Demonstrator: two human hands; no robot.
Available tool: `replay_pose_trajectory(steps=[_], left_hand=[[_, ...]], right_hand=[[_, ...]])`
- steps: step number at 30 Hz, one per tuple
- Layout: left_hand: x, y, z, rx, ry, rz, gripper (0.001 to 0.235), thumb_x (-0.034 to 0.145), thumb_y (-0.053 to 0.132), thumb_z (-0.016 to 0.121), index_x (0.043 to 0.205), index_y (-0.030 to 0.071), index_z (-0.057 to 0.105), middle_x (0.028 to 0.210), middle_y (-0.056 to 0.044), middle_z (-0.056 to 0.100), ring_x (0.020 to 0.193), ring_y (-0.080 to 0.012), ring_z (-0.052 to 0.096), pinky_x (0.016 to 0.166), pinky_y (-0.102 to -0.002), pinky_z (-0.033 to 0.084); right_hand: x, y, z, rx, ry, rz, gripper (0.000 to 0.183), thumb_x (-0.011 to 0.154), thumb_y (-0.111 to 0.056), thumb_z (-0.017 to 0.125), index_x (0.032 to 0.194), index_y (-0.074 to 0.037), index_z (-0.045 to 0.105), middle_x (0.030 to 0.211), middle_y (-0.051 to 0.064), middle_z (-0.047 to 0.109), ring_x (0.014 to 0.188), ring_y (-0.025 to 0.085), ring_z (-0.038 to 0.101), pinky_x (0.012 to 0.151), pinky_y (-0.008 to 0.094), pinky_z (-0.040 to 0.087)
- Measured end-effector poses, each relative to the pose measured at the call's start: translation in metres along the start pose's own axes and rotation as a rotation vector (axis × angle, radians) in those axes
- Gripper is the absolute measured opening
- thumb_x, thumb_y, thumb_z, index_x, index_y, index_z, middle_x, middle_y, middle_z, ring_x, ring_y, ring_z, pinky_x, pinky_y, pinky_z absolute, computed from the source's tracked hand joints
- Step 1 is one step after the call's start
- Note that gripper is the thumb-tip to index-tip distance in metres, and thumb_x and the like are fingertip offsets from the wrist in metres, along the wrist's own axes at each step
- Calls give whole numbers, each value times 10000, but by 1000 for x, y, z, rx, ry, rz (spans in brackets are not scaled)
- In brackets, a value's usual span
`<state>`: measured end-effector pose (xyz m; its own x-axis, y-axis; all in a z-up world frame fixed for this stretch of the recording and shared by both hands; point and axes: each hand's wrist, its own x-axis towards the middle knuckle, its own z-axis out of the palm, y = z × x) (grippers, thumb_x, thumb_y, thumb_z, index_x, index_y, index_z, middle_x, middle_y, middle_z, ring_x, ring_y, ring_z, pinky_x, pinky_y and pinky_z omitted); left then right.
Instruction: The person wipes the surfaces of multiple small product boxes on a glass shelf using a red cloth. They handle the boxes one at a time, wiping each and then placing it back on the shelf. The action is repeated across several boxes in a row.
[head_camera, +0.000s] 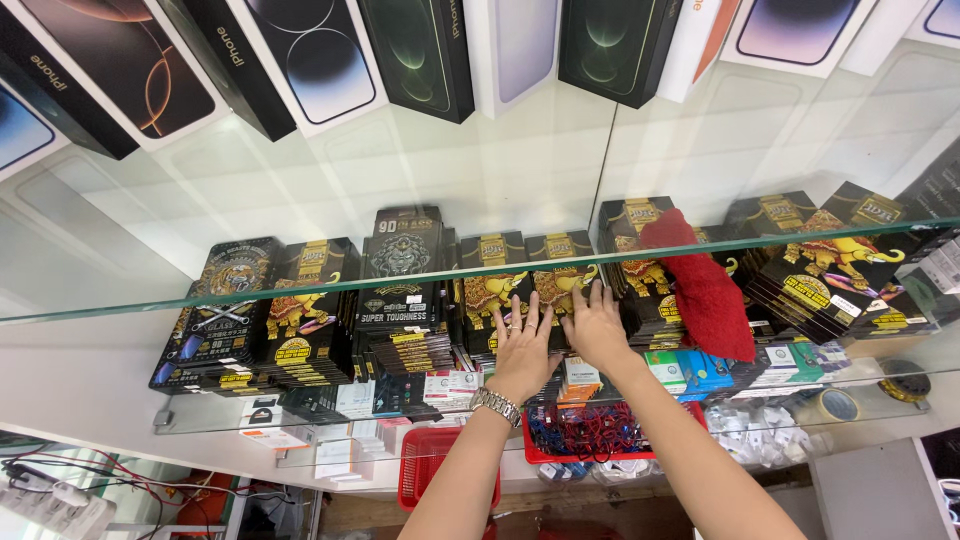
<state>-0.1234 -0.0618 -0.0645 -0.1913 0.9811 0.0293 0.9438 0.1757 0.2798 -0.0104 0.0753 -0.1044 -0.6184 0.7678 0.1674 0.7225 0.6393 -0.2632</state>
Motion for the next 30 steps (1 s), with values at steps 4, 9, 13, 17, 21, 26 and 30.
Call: replay_pose_trajectory(steps=[4, 9, 13, 17, 21, 26, 30], left_hand=[[3, -1, 13, 40, 116, 40, 838, 898, 361, 725, 1578, 84, 322, 1706, -169, 79, 1566, -423, 7, 1214, -657, -24], [3, 4, 3, 24, 34, 11, 826, 888, 339, 713, 1567, 88, 316, 1696, -176, 85, 1548, -429, 25, 1199, -653, 10], [16, 35, -15, -147, 80, -115, 693, 982, 391, 635, 1543, 91, 360, 1621, -238, 210, 1526, -455, 94, 1197, -658, 56], [41, 97, -14, -348, 448, 5, 568, 993, 345, 612, 1467, 55, 496, 1560, -237, 414, 1504, -427, 286, 1220, -564, 213], [67, 159, -14, -533, 531, 91, 504, 1003, 316, 600, 1413, 28, 539, 1500, -244, 492, 1438, -407, 394, 1177, -491, 313], [89, 208, -22, -709, 586, 44, 499, 1027, 297, 578, 1431, 14, 502, 1422, -230, 574, 1346, -380, 519, 1137, -457, 382], [111, 248, -14, -857, 592, 7, 491, 1014, 280, 550, 1434, 32, 496, 1356, -202, 650, 1299, -337, 602, 1135, -430, 439]], right_hand=[[-1, 0, 14, -17, 23, 19, 679, 965, -389, 571, 1525, -46, 399, 1582, 324, 304, 1488, 475, 269, 1182, 545, 284], [-9, -4, -10, 35, 96, -76, 704, 948, -347, 633, 1505, 16, 401, 1536, 380, 307, 1436, 520, 279, 1149, 560, 284], [-22, -1, -78, 305, 177, -121, 549, 981, -309, 643, 1449, -45, 529, 1474, 252, 511, 1413, 440, 464, 1171, 494, 411], [-42, 43, -156, 111, 429, 99, 500, 924, -242, 693, 1389, -84, 597, 1377, 178, 571, 1273, 390, 522, 1059, 516, 417], [-54, 82, -177, 71, 472, 177, 778, 735, -355, 833, 1346, 44, 562, 1319, 253, 582, 1183, 434, 506, 925, 549, 406], [-62, 126, -180, 511, 572, 203, 430, 923, -250, 712, 1278, -24, 625, 1183, 212, 681, 1131, 348, 621, 1005, 423, 482], [-90, 190, -210, 1117, 620, 491, 406, 942, -264, 662, 1247, -9, 579, 1150, 157, 711, 1012, 224, 675, 874, 337, 536]])
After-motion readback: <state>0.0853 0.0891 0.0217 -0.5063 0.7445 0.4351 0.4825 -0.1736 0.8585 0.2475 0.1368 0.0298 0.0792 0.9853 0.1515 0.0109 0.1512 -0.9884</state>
